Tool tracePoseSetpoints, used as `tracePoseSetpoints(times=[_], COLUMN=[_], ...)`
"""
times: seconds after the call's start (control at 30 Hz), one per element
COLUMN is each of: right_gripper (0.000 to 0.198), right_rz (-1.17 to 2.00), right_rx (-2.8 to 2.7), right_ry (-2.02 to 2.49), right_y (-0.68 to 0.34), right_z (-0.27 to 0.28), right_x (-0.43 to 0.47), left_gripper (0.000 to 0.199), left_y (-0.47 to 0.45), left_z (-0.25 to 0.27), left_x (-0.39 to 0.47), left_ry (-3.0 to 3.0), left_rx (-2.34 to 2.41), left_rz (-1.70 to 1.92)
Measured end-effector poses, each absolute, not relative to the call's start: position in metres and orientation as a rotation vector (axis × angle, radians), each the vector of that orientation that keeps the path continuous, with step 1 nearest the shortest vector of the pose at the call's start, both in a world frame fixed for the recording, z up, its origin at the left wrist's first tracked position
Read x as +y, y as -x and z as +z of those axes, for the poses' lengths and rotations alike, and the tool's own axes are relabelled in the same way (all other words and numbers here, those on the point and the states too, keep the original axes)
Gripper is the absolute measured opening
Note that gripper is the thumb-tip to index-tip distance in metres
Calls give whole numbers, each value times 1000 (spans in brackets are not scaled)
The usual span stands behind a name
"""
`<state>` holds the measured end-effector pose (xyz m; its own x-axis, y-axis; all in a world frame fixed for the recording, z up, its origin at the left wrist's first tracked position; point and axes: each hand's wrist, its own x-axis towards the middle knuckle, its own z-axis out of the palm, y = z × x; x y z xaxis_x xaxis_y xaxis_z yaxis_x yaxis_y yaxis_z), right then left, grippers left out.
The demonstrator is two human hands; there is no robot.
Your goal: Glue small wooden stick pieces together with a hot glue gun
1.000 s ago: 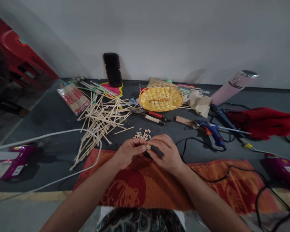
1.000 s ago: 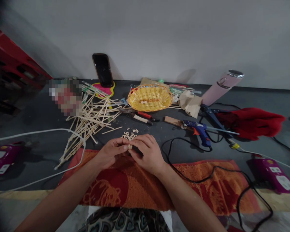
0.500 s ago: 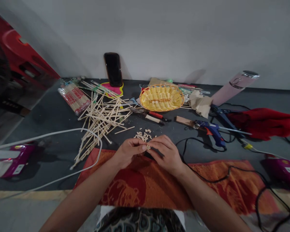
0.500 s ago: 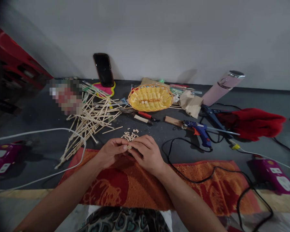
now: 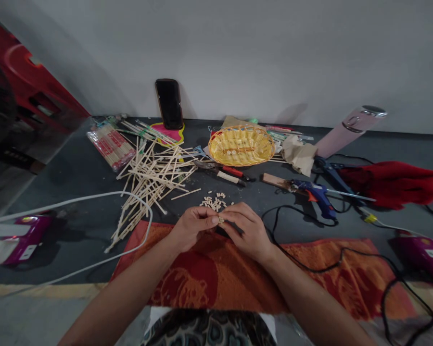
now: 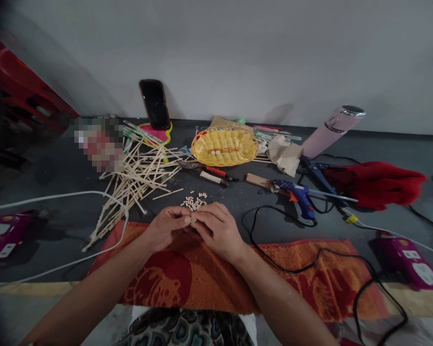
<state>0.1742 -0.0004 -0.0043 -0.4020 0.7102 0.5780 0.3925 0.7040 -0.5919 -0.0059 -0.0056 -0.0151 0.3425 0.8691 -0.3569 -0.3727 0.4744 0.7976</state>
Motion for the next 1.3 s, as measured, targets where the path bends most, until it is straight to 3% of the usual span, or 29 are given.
tracePoseSetpoints(times=[0.33, 1.3], right_gripper=[29, 15], right_rz=[612, 643], right_rx=[-2000, -1981], right_ry=[908, 828], right_y=[-177, -174], right_z=[0, -2], right_x=[-4, -3], left_gripper=[24, 20], left_y=[6, 9], left_z=[-9, -7], left_x=[-4, -6], left_ry=[-616, -647], left_rx=[819, 820], left_rz=[833, 782])
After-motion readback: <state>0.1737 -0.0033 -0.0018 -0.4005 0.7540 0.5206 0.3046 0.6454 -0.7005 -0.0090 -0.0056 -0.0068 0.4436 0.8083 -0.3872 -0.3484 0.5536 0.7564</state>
